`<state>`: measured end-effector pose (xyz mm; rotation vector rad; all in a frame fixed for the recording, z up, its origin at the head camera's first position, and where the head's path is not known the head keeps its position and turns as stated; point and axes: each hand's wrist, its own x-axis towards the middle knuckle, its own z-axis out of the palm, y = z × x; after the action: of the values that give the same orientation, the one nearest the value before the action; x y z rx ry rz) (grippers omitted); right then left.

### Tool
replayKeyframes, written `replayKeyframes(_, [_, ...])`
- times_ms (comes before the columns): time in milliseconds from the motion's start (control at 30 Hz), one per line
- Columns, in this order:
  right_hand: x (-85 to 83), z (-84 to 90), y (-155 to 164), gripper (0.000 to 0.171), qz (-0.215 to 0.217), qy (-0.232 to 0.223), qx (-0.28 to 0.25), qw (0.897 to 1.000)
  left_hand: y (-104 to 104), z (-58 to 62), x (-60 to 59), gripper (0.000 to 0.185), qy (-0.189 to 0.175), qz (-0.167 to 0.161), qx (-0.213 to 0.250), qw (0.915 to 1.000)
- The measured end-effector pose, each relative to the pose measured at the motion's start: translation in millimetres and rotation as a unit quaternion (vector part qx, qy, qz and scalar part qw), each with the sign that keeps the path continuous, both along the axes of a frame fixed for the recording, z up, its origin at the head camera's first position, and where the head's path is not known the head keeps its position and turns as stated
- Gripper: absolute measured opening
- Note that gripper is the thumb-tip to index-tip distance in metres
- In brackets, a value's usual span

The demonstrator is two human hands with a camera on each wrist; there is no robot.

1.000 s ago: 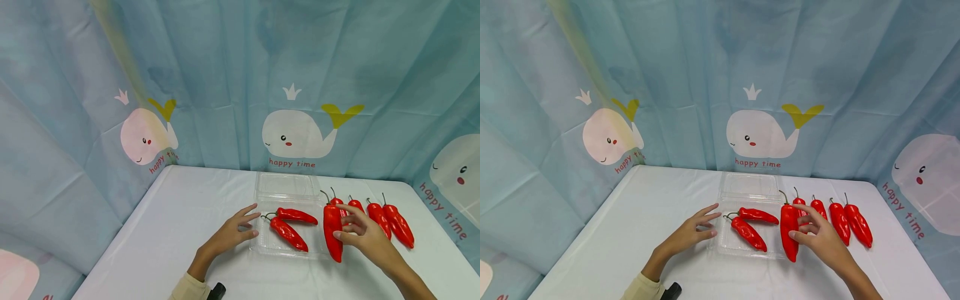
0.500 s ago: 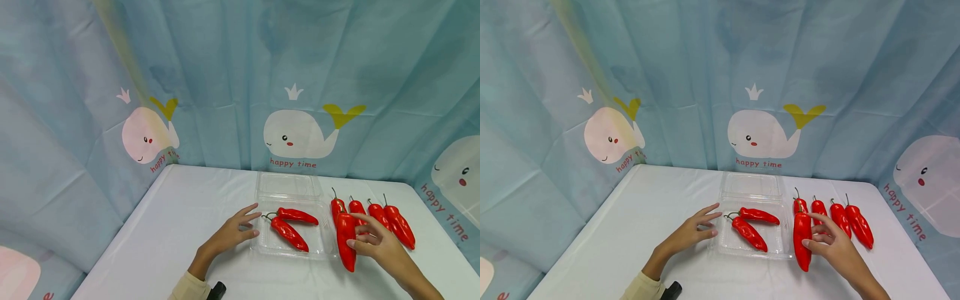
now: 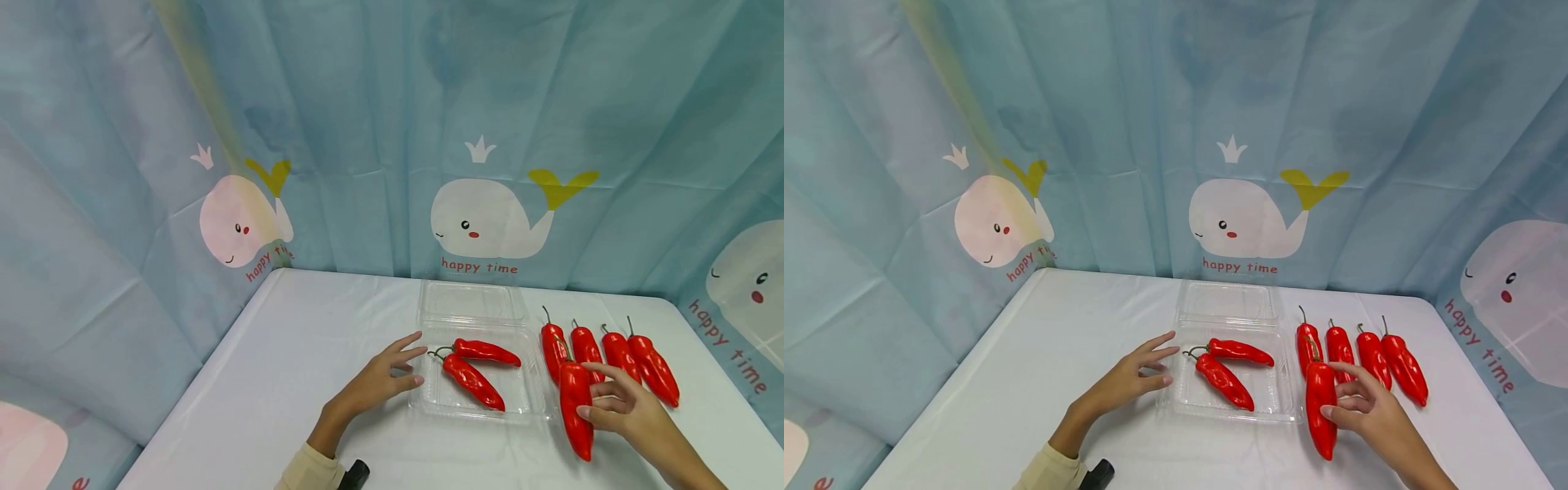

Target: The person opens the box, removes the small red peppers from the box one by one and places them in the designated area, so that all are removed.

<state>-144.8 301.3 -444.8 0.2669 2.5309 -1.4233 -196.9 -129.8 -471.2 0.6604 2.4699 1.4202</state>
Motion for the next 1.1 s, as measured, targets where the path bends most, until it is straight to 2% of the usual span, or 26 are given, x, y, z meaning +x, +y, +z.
replayKeyframes(300, [3.4,-9.2,10,0.098,0.0,-0.044,0.002,0.999,0,0.6,-0.3,0.056,-0.001,-0.001,0.007,1.0])
replayKeyframes(667, [11.2,-19.3,16,0.095,0.01,-0.064,0.041,0.997,0,-1.2,-1.0,0.056,-0.003,0.0,0.002,1.0])
replayKeyframes(1100, [15.9,-29.5,22,0.099,0.008,-0.094,0.05,0.994,0,-1.4,-0.6,0.057,-0.001,-0.001,0.0,1.0])
